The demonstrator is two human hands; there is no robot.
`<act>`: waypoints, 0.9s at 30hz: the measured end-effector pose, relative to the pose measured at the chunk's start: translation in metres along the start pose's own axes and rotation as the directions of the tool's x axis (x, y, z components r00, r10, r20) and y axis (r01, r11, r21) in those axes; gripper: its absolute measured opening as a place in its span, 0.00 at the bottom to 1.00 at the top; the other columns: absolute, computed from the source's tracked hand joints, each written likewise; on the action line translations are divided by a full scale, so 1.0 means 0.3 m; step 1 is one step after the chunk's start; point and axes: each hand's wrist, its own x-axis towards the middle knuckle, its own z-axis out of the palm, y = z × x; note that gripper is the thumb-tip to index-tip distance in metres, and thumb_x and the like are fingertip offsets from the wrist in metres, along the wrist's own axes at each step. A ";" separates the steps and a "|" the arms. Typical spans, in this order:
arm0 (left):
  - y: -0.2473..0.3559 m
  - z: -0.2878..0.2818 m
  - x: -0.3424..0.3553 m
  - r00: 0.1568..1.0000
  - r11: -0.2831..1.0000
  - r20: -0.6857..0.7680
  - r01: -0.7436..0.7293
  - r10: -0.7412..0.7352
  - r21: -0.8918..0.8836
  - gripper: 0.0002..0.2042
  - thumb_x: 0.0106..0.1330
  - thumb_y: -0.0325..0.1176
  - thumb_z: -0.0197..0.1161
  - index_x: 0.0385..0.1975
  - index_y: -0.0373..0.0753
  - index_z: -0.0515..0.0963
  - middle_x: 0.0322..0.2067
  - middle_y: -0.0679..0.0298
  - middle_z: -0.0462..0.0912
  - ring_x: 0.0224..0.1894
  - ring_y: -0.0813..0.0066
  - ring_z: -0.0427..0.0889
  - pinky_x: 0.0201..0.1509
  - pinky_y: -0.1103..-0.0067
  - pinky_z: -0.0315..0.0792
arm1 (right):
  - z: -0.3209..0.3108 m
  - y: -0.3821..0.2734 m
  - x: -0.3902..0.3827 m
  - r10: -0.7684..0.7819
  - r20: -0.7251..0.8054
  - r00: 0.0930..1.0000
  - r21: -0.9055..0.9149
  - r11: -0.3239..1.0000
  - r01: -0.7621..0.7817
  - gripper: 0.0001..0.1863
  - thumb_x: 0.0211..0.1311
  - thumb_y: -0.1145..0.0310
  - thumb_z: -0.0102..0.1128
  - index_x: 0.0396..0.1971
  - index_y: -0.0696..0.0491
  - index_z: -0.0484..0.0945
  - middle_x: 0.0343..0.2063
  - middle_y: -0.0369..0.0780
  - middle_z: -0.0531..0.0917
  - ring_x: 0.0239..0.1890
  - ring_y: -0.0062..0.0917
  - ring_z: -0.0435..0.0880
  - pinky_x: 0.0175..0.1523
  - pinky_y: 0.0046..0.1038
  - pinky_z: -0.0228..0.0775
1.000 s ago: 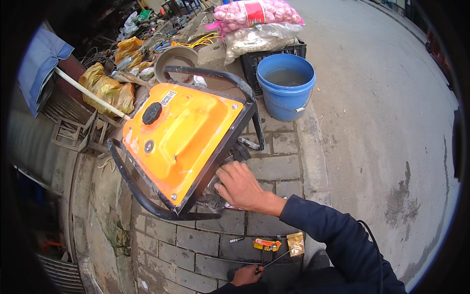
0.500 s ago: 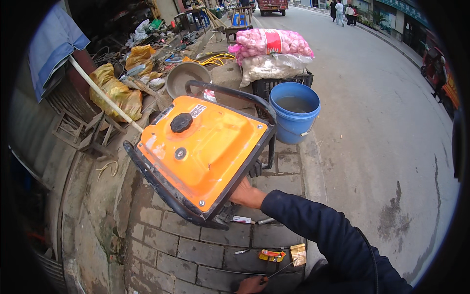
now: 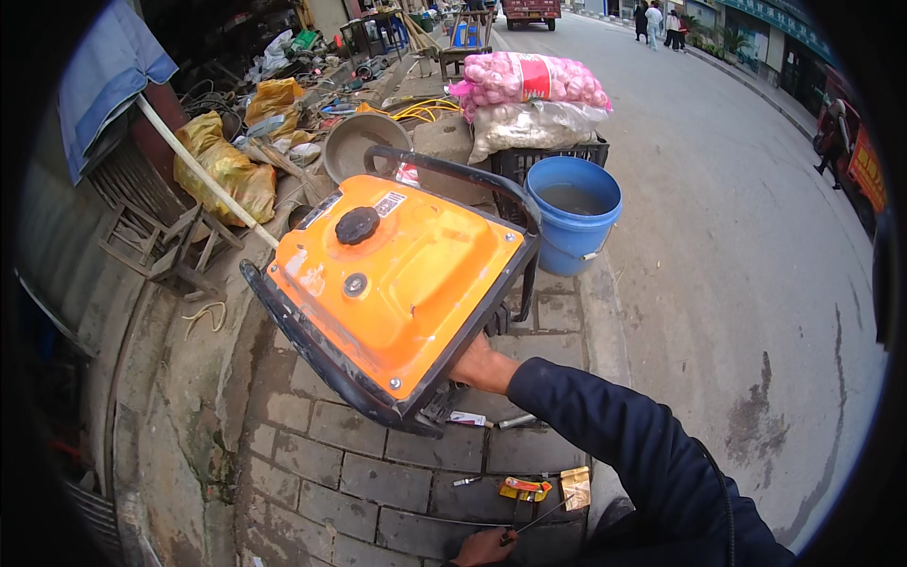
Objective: The person removes a spark plug from a portable generator using a socket wrench, then uses a screwdriver to adjust a component inside the engine. They attempt to start the generator by pulling the recoil starter cord multiple times. The person then cleans the spark plug with a knife and reinstalls it before trying to start the generator again.
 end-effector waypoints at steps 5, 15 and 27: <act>-0.007 0.013 -0.001 0.999 1.000 -0.036 -0.006 0.007 0.021 0.11 0.62 0.42 0.68 0.39 0.43 0.84 0.35 0.50 0.87 0.41 0.46 0.86 0.44 0.56 0.79 | 0.025 -0.012 -0.023 0.049 0.047 0.998 -0.035 0.998 -0.047 0.29 0.62 0.67 0.54 0.65 0.55 0.73 0.66 0.52 0.73 0.70 0.49 0.67 0.71 0.54 0.57; 0.008 0.013 -0.006 0.998 0.999 -0.035 0.046 -0.046 0.022 0.12 0.63 0.42 0.69 0.39 0.43 0.84 0.35 0.51 0.87 0.40 0.47 0.87 0.44 0.58 0.80 | -0.054 -0.032 0.011 0.069 -0.046 0.997 0.034 0.997 -0.067 0.27 0.63 0.65 0.56 0.63 0.54 0.74 0.64 0.51 0.74 0.68 0.52 0.68 0.70 0.57 0.55; 0.034 -0.030 0.004 0.992 0.995 0.083 0.088 -0.091 0.042 0.15 0.64 0.47 0.68 0.42 0.44 0.84 0.36 0.51 0.88 0.41 0.47 0.87 0.45 0.58 0.80 | -0.075 -0.051 0.019 0.171 0.000 0.985 0.103 0.980 -0.171 0.26 0.62 0.69 0.55 0.61 0.58 0.75 0.63 0.51 0.76 0.67 0.50 0.71 0.69 0.53 0.61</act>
